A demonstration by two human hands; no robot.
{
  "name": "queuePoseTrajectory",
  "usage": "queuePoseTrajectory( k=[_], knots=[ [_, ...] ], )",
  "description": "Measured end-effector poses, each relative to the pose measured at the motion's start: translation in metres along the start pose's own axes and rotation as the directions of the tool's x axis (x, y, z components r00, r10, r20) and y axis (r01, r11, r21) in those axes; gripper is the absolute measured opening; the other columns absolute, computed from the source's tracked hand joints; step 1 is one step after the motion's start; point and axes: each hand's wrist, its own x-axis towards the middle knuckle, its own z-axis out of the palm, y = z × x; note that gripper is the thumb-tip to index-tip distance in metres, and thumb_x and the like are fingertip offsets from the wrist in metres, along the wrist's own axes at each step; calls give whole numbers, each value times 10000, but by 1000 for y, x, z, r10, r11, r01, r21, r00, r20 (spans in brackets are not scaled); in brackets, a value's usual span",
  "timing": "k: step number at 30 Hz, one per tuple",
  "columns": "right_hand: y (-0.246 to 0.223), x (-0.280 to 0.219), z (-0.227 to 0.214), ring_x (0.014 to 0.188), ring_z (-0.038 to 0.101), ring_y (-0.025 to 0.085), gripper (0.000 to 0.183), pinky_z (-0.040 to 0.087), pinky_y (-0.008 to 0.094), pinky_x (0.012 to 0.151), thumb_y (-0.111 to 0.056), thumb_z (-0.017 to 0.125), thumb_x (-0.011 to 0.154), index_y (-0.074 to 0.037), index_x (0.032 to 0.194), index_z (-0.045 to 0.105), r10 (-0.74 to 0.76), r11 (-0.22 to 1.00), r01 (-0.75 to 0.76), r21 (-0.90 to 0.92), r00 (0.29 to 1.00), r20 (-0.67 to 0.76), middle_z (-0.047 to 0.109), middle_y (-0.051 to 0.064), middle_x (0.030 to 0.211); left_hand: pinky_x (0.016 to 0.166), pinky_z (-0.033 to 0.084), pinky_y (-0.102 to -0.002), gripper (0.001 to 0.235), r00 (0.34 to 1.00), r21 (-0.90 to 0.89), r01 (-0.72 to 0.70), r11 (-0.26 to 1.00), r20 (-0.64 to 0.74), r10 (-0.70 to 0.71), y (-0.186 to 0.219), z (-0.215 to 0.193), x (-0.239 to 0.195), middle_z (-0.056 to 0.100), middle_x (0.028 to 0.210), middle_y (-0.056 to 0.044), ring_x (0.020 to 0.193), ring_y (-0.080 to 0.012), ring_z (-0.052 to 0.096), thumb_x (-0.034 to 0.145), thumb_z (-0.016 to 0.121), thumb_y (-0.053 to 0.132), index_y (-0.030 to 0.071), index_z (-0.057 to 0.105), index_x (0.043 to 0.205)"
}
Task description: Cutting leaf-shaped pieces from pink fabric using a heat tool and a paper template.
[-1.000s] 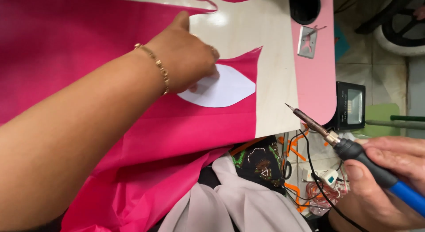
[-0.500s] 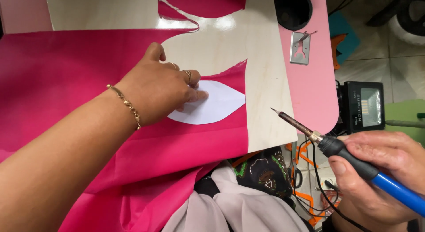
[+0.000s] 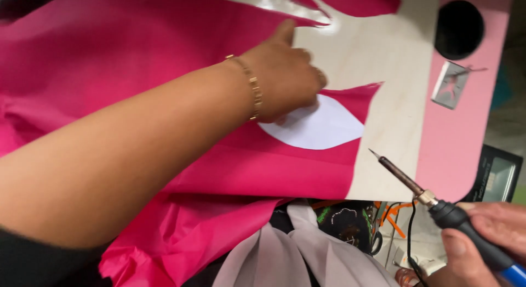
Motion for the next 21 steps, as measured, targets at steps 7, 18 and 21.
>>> queuePoseTrajectory(
  k=[7,18,21],
  knots=[
    [-87,36,42,833,674,257,254,546,326,794,-55,788,708,12,879,612,-304,947,307,-93,952,42,645,201,918,916,259,-575,293,999,66,-32,997,-1,32,-1,-5,7,626,890,83,983,-218,513,628,819,289,275,684,888],
    [-116,54,111,681,660,213,228,555,275,622,-87,796,722,-7,842,619,-558,827,553,-101,830,-28,662,173,827,972,184,-555,316,996,49,-85,995,2,85,-6,-9,9,645,889,45,1038,-175,486,624,834,388,265,687,874],
    [-117,53,108,696,665,209,257,564,280,623,-88,809,712,-1,856,615,-540,837,534,-117,842,-23,664,179,842,974,169,-559,332,996,52,-92,994,2,92,-8,-7,12,638,911,33,1061,-171,481,605,850,393,284,686,872]
  ],
)
